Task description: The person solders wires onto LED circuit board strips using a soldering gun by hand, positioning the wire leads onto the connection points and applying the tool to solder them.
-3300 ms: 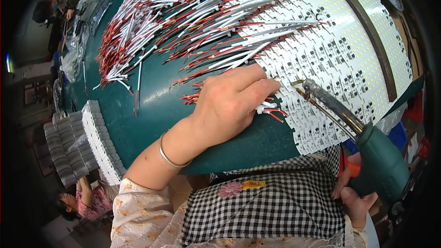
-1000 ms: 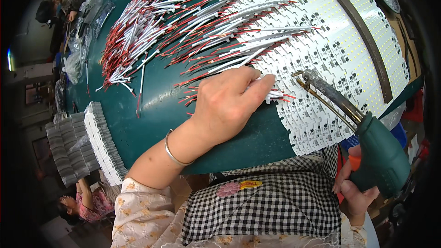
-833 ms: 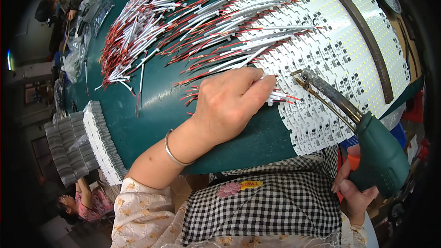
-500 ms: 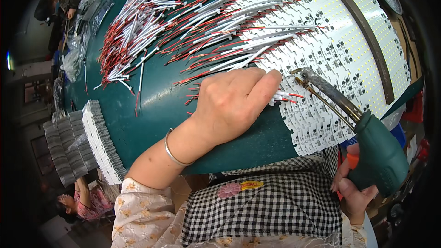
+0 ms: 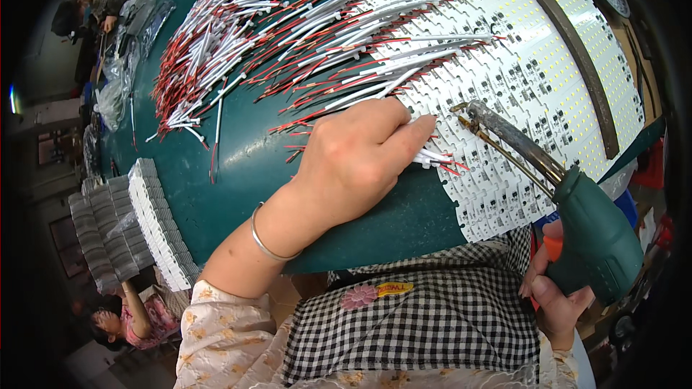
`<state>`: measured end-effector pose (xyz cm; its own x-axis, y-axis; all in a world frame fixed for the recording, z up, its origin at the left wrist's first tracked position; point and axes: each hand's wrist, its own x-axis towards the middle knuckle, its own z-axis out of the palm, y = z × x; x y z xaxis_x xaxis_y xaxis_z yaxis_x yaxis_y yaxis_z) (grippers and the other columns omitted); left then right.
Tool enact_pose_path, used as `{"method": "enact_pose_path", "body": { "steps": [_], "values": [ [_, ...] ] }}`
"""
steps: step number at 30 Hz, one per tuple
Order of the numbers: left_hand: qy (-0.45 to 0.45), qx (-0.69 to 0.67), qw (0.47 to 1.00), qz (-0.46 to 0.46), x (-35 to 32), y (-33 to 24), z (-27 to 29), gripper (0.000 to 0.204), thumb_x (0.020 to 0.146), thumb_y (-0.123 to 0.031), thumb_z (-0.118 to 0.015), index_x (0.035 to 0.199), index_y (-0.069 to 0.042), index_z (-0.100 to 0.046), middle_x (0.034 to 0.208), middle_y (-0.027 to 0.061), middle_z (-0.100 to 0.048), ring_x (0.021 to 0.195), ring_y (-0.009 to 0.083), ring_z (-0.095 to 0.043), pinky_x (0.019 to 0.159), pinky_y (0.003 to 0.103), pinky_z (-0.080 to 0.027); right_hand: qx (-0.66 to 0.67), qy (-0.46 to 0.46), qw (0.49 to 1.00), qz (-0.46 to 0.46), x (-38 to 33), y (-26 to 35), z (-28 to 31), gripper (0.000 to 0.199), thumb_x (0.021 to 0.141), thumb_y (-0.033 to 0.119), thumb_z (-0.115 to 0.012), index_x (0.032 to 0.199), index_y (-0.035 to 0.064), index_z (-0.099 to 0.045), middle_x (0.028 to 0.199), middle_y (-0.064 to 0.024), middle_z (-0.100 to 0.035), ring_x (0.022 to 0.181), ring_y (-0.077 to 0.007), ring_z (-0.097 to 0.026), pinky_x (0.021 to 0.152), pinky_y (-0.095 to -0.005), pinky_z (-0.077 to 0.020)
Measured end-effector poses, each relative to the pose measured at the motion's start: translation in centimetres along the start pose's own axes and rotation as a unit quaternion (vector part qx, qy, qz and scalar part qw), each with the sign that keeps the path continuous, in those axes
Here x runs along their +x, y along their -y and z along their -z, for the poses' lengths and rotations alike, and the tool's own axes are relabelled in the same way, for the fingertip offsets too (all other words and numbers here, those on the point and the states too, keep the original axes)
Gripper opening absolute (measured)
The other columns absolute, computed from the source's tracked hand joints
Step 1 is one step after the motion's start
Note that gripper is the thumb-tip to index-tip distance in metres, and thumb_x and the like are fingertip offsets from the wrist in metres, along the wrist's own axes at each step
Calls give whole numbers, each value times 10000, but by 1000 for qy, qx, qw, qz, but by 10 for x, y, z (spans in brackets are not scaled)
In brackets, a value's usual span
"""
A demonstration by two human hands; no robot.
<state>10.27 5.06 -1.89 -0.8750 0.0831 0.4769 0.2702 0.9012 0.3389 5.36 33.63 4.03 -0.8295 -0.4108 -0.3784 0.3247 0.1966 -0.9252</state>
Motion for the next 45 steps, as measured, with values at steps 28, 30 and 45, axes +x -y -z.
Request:
{"method": "enact_pose_path", "body": {
  "steps": [28,30,45],
  "values": [
    [-23,-41,998,29,3,-4,-4,456,525,123,-563,939,-33,-673,688,74,-574,559,200,-576,474,295,-462,-128,79,987,49,2,-11,10,474,721,10,-602,1165,-43,-445,773,-92,-507,554,-124,-501,485,-241,-458],
    [-21,-38,999,30,1,-3,-3,465,518,122,-562,941,-36,-672,688,72,-575,557,197,-576,472,294,-462,-135,69,987,52,0,-13,6,467,721,6,-598,1160,-43,-445,768,-93,-508,550,-125,-499,484,-240,-455],
    [-18,-31,999,35,1,-5,-2,451,523,130,-566,929,-37,-667,687,70,-577,556,197,-577,462,297,-456,28,0,997,72,8,5,-9,619,731,185,-730,1157,-113,-395,644,-79,-496,430,-123,-468,383,-230,-412]
  ]
}}
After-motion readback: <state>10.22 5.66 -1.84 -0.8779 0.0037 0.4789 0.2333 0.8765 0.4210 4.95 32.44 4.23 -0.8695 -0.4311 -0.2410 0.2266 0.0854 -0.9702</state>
